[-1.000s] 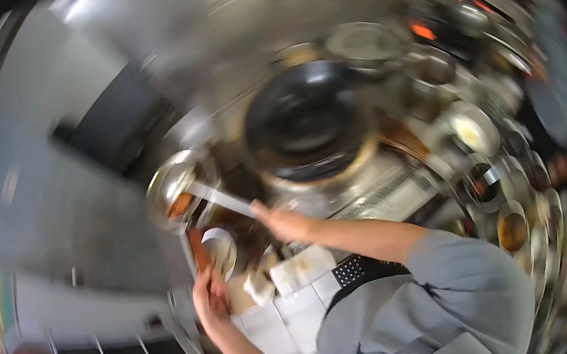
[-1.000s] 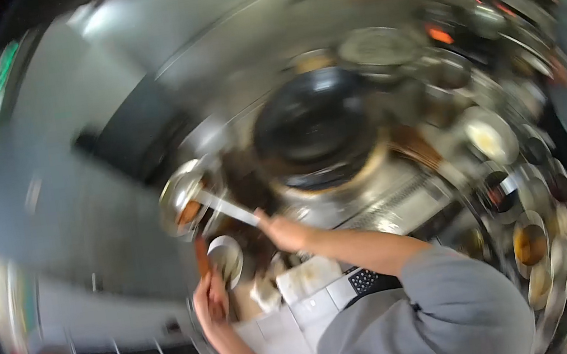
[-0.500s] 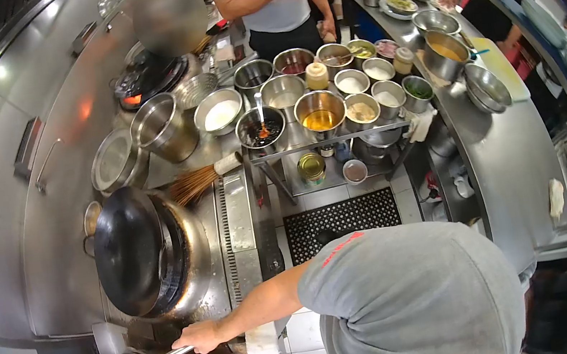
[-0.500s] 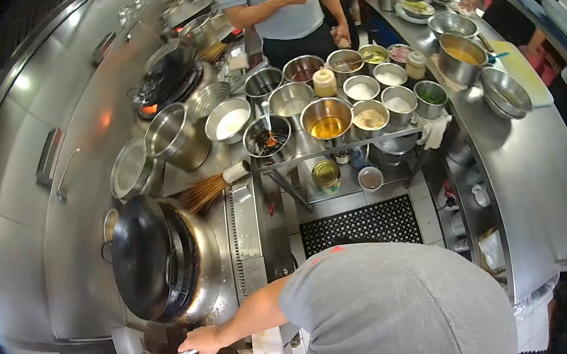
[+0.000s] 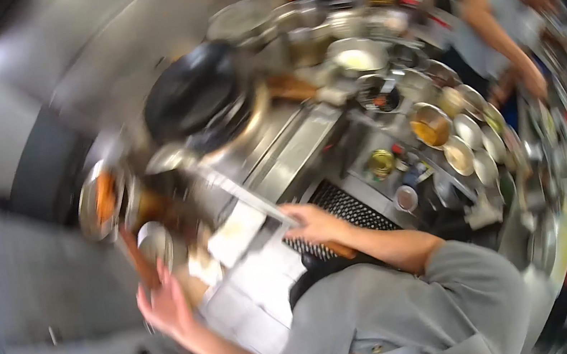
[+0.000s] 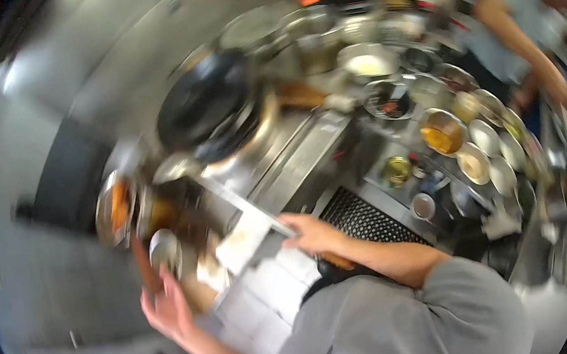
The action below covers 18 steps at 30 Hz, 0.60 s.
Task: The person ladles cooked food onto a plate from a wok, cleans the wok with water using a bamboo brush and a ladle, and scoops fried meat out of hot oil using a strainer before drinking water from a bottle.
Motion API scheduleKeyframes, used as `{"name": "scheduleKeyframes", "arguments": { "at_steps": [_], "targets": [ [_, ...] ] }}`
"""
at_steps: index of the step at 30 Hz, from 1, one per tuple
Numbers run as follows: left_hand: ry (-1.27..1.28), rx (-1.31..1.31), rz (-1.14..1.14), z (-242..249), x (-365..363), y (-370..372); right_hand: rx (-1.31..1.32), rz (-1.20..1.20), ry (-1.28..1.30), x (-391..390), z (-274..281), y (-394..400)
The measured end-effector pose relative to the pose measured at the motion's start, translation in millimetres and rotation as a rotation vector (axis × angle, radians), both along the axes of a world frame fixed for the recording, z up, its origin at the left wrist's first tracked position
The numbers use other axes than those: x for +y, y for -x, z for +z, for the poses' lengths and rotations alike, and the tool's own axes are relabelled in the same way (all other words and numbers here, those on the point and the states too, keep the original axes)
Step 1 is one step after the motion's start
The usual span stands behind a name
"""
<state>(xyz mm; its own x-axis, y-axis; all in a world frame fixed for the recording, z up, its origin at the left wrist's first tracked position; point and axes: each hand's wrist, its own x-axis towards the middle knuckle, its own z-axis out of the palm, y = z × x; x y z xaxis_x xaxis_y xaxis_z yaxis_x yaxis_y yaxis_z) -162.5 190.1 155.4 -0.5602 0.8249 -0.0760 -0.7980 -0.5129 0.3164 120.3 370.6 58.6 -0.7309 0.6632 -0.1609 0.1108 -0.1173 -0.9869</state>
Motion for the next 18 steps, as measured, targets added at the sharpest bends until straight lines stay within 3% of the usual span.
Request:
{"name": "scheduleKeyframes", "arguments": {
  "at_steps": [2, 4, 8, 10, 13, 14, 15, 17, 18],
  "targets": [
    [0.146, 0.000, 0.181, 0, -3, -14, -0.033, 0.086, 0.135, -11, -6, -16],
    [0.091, -0.143, 0.151, -3, -15, -24, 0.022, 0.092, 0.149, -24, -13, -18],
    [0.109, -0.079, 0.301, -18, -29, -57, -0.087, 0.139, 0.074, -39, -32, -6],
    [0.229, 0.164, 0.295, -52, -38, -69, -0.115, 0.058, -0.267, -45, -58, 12],
    [0.538, 0.441, 0.025, -128, -44, -102, -0.121, -0.096, -0.459, -69, -89, 46],
    [0.708, 0.471, -0.114, -141, -41, -115, -0.218, -0.113, -0.357, -79, -74, 53],
    [0.858, 0.620, -0.276, -167, -41, -122, -0.195, -0.124, -0.432, -84, -93, 66],
    [0.918, 0.780, -0.484, -197, -42, -141, -0.275, -0.219, -0.484, -101, -104, 90],
    [0.927, 0.638, -0.595, -186, -41, -149, -0.247, -0.198, -0.459, -105, -102, 97]
  ]
}}
